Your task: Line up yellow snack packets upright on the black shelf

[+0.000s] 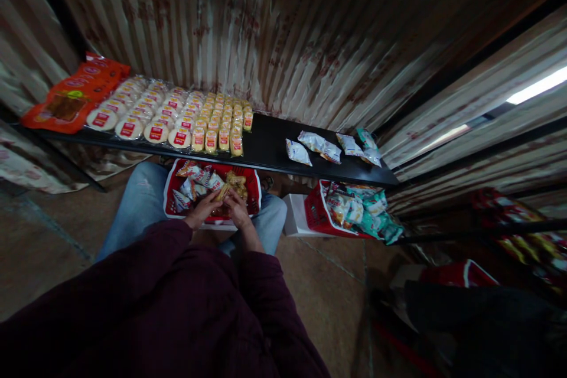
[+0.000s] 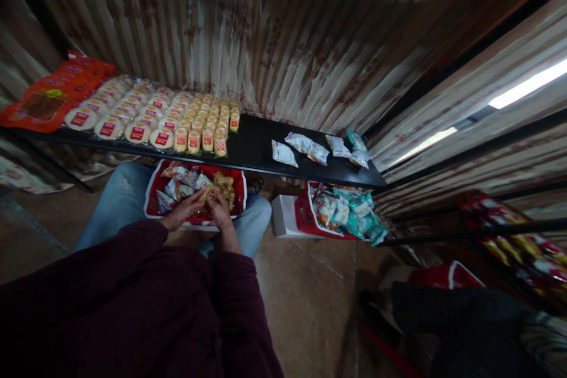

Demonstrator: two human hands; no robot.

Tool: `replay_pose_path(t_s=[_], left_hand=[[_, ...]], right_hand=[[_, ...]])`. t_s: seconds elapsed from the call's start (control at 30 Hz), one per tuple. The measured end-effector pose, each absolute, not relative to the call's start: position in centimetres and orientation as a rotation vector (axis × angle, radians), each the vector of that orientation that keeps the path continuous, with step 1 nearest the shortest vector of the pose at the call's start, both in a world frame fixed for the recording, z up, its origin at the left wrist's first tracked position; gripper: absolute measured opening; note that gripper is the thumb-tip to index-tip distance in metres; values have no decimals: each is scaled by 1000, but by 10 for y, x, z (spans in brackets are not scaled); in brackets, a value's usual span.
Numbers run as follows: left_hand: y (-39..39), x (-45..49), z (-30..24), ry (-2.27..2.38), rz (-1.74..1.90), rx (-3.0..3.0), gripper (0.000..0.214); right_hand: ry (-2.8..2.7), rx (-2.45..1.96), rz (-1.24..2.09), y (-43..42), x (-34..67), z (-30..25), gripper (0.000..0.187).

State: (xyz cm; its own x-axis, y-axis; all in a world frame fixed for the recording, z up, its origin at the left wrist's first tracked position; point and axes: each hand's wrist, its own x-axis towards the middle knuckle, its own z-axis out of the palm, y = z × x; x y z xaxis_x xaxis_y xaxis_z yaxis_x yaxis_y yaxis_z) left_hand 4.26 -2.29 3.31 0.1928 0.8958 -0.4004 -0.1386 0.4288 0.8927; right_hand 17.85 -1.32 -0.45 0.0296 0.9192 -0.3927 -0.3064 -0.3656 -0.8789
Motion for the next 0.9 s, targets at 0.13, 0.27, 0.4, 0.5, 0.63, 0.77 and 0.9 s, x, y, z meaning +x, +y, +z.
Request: replay_pose_path(t_s=[0.13, 0.27, 0.4, 0.5, 0.63, 0.77, 0.9], left_hand=[[-25, 42, 36, 1111, 814, 878, 67], [-28, 43, 36, 1083, 802, 869, 72], [-28, 43, 32, 1097, 864, 807, 71], [-26, 43, 27, 1118, 867, 787, 62], [-24, 45, 22, 1098, 859, 832, 60], [-22, 49, 14, 1215, 867, 978, 55], [-17, 52, 5, 1415, 869, 1212, 43]], right_hand=[[-804, -1352, 1458, -14, 179, -7, 45], [-874, -1362, 1407, -12, 182, -11, 39], [-796, -1386, 1449, -9, 181, -15, 44], [-736, -1408, 1457, -8, 178, -14, 46], [-798, -1418, 1405, -10, 177, -6, 46], [-1076, -1420, 1301, -14, 180, 3, 47], [-1193, -1442, 1206, -16, 183, 8, 49]])
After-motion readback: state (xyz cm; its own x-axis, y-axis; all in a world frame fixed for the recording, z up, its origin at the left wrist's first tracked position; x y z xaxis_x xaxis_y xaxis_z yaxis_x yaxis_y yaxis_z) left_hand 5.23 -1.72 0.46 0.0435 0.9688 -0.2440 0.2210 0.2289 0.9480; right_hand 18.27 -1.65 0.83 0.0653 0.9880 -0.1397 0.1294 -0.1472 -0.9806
